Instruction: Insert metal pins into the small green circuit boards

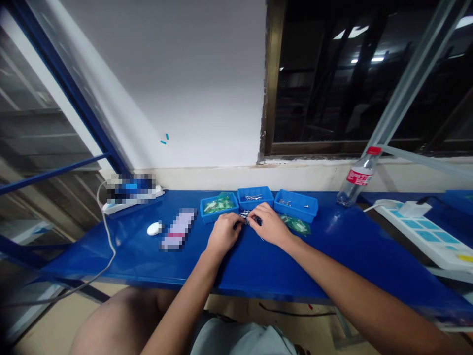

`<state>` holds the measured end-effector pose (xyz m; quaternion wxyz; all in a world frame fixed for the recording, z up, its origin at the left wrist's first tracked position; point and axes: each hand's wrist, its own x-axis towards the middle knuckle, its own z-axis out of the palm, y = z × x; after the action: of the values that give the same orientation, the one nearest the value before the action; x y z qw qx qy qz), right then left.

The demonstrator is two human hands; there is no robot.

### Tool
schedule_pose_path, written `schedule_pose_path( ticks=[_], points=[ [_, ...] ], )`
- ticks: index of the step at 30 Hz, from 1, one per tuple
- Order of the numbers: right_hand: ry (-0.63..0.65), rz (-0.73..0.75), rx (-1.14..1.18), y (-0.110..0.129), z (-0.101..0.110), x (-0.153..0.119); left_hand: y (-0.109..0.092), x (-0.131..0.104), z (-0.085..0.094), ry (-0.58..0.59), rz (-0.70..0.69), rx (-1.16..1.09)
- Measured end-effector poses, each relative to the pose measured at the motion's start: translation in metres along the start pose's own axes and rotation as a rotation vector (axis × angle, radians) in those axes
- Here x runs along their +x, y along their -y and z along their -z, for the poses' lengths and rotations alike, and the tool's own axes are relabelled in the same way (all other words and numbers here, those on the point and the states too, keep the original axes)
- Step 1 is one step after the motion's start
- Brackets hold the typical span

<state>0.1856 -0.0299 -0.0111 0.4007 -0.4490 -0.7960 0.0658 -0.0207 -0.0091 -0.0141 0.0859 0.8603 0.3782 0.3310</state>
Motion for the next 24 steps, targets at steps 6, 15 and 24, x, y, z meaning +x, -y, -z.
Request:
schedule_pose_path(
  ticks=[6,15,24],
  points=[
    [-0.027,-0.039,0.036,0.002,0.002,0.002,-0.006,0.0,0.005,-0.136,-0.001,-0.174],
    [-0.016,-0.287,0.623,-0.003,-0.017,-0.001,-0.019,0.003,0.008,-0.213,-0.018,-0.546],
    [-0.095,-0.298,0.696,-0.005,-0.019,0.0,-0.017,0.001,0.008,-0.172,0.008,-0.555]
  ],
)
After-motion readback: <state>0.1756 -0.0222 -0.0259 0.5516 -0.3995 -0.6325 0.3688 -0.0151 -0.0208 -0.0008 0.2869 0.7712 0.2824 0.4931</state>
